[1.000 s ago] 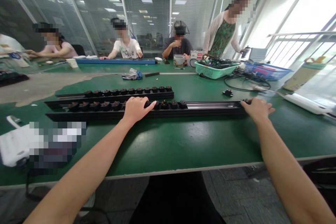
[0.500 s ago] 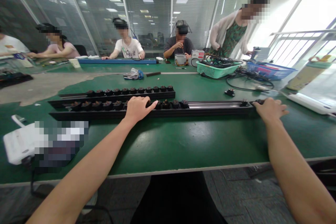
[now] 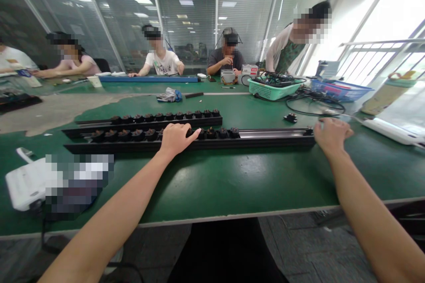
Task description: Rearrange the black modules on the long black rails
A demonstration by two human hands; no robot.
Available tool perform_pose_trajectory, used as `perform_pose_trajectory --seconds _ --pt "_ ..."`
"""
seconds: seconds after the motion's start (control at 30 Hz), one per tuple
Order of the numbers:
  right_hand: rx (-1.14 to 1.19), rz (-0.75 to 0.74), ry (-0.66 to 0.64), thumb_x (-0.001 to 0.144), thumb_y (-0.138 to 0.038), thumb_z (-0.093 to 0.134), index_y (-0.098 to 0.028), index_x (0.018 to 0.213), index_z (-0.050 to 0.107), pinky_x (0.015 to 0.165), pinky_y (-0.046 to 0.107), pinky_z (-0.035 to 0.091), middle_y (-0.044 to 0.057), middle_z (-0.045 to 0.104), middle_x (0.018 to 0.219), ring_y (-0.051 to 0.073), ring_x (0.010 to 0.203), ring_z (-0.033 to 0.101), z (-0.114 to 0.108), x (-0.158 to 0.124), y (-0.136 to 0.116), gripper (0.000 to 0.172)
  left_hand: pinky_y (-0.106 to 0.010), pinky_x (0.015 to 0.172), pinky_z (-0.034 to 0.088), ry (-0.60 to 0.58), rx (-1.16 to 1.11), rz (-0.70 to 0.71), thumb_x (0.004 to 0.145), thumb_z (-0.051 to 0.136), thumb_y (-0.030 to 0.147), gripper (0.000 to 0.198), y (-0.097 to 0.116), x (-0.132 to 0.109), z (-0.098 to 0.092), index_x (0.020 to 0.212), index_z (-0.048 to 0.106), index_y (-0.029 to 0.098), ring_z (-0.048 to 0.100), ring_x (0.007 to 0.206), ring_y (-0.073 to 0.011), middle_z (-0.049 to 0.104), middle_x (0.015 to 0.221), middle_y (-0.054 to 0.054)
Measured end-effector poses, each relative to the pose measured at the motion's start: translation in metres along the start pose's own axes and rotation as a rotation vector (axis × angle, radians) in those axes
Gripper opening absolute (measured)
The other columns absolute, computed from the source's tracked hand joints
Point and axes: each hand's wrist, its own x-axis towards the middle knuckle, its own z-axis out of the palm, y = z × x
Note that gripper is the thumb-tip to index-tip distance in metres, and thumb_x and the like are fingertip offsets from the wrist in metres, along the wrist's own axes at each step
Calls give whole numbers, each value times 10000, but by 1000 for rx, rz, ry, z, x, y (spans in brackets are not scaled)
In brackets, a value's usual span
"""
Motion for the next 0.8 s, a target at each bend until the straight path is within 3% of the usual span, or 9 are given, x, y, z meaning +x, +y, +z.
perform_pose_trajectory --seconds 0.1,0.23,0.3,0.4,0.57,0.8 --pt "136 -280 67 964 -338 357 -126 1214 655 1090 484 261 208 569 1388 320 1320 431 -18 -20 -54 443 -416 810 438 3 1 3 976 331 665 604 -1 0 0 854 700 203 677 798 -281 729 807 -114" --pt "344 -669 -149 1010 -421 362 -169 1246 627 1069 444 336 156 659 1288 294 1239 548 -40 -52 -136 435 -414 813 436 -2 -8 13 984 325 657 608 0 0 -1 840 698 200 679 801 -279 734 814 -116" --pt "404 -747 -279 1019 -471 356 -168 1257 613 1017 426 396 151 695 1214 292 1166 606 -45 -64 -170 463 -417 816 436 1 -1 16 984 326 660 609 0 0 -2 835 697 200 681 807 -283 737 821 -118" --pt "391 -809 -334 999 -515 419 -160 1243 614 1000 432 415 167 694 1211 314 1167 611 -45 -76 -206 472 -416 818 440 7 12 14 984 327 660 601 0 0 -2 838 693 205 684 817 -281 740 829 -114" --pt "496 -762 -440 1032 -484 352 -215 1107 647 893 360 459 94 736 1092 256 1024 674 -35 -87 -223 406 -412 816 443 -6 6 11 985 331 655 592 0 0 -1 840 689 206 682 820 -280 737 821 -109" --pt "461 -746 -385 1013 -513 374 -207 1195 572 855 364 449 107 733 1065 288 1010 673 -30 -94 -215 406 -418 820 433 -17 -2 -9 978 336 663 602 0 1 0 851 698 200 673 819 -288 730 824 -116"
